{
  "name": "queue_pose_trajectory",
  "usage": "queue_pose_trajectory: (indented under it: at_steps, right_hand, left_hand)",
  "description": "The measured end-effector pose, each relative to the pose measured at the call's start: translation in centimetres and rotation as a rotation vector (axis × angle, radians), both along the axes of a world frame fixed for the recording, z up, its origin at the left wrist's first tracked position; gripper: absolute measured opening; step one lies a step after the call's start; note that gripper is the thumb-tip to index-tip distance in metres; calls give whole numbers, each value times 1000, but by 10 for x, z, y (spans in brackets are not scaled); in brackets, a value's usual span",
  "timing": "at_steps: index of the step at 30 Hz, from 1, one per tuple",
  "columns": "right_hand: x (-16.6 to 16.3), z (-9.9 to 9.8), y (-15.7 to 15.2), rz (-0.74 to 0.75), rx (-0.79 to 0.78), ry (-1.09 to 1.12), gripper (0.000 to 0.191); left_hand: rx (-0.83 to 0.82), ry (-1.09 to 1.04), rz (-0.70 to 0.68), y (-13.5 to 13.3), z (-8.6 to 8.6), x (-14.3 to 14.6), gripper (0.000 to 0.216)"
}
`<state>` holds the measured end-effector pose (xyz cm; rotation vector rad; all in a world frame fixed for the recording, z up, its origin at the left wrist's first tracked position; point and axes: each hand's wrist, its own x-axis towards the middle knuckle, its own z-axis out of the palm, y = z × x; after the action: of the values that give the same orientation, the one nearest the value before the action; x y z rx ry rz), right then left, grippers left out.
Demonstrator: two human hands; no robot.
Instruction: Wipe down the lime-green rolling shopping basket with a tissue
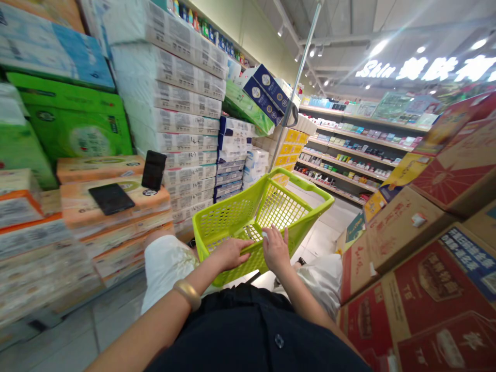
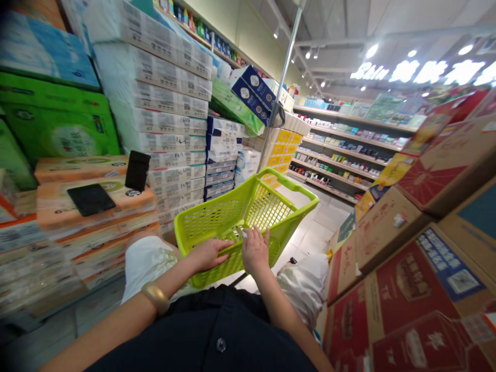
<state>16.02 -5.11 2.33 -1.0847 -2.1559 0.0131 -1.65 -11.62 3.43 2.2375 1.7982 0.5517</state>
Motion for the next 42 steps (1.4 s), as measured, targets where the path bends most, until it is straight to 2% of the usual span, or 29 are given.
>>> queue_pose_trajectory:
  at_steps: [3, 5, 11, 17, 24, 30, 37, 42]
  right_hand:
    - [7, 5, 9, -89, 16, 43, 32]
    - [5, 6, 9, -93, -1, 33, 32]
    - [-11, 1, -8, 101, -55, -67, 32]
    - [7, 10, 8, -102, -53, -17, 32]
    - [-4, 7, -4, 51, -38, -74, 31]
    - [7, 16, 11, -107, -51, -29, 31]
    - [-16, 10, -5, 29, -49, -90, 31]
    - [4, 22, 9, -129, -59, -69, 30]
  left_hand:
    - [-14, -22, -13, -1, 2, 1, 46]
    - [-14, -33, -14, -1, 4, 1, 45]
    - [-28, 15, -19, -1, 7, 0, 46]
    - [-28, 38, -14, 0, 3, 0, 46]
    - [0, 29, -43, 7, -6, -5, 47]
    - [-17, 26, -77, 13, -5, -12, 46]
    - [-38, 53, -78, 21, -6, -29, 47]
    - [-20, 105, -96, 17, 4, -43, 44]
